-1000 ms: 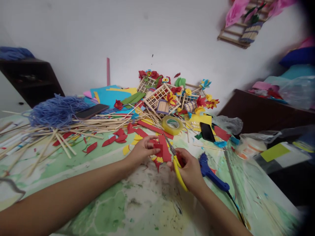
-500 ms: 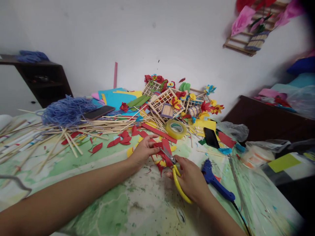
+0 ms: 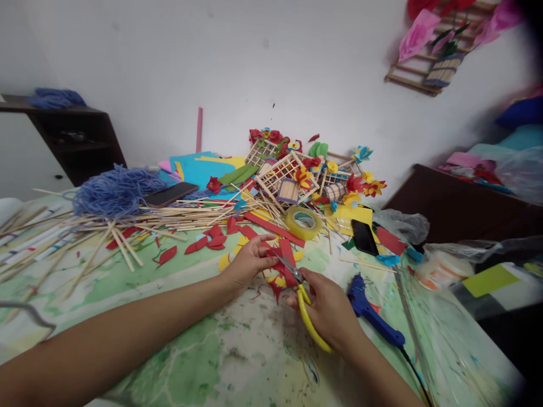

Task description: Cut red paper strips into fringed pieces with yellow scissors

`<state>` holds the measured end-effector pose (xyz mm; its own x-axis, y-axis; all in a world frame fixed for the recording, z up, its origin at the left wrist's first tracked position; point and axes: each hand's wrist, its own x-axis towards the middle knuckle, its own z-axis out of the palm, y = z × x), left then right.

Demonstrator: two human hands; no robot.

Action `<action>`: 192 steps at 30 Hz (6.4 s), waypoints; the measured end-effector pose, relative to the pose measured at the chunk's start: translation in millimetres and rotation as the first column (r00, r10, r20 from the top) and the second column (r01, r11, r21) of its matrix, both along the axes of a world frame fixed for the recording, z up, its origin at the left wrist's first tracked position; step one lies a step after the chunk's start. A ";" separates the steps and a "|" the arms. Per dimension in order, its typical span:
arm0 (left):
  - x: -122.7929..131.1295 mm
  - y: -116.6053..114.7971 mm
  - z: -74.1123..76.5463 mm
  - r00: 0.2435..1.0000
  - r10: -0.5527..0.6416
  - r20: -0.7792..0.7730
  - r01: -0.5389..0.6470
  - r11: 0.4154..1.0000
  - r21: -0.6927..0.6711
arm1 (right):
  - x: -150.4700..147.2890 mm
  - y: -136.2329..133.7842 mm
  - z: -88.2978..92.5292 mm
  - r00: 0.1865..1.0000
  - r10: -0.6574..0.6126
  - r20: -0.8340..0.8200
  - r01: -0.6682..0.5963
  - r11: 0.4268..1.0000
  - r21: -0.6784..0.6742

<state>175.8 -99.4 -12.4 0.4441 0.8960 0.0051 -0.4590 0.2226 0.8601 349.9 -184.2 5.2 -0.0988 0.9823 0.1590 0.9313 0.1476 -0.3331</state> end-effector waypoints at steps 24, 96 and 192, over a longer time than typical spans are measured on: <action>-3.3 9.3 -0.9 0.993 0.074 -0.094 -0.070 0.996 0.047 | 1.2 -1.9 1.3 1.000 -0.010 0.024 0.011 0.999 -0.043; 0.2 2.1 -1.7 0.968 0.001 -0.251 0.037 0.989 0.146 | 13.8 4.0 10.0 0.985 -0.010 0.175 -0.003 0.997 0.074; -9.8 18.0 0.5 0.963 0.007 -0.269 0.065 0.964 0.257 | 13.6 1.4 12.0 0.973 0.004 0.230 0.006 0.999 -0.045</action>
<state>166.0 -81.5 -11.9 0.4872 0.8656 0.1153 -0.2027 -0.0164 0.9791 363.5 -182.8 17.1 -0.1265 0.9881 0.0877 0.9839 0.1363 -0.1159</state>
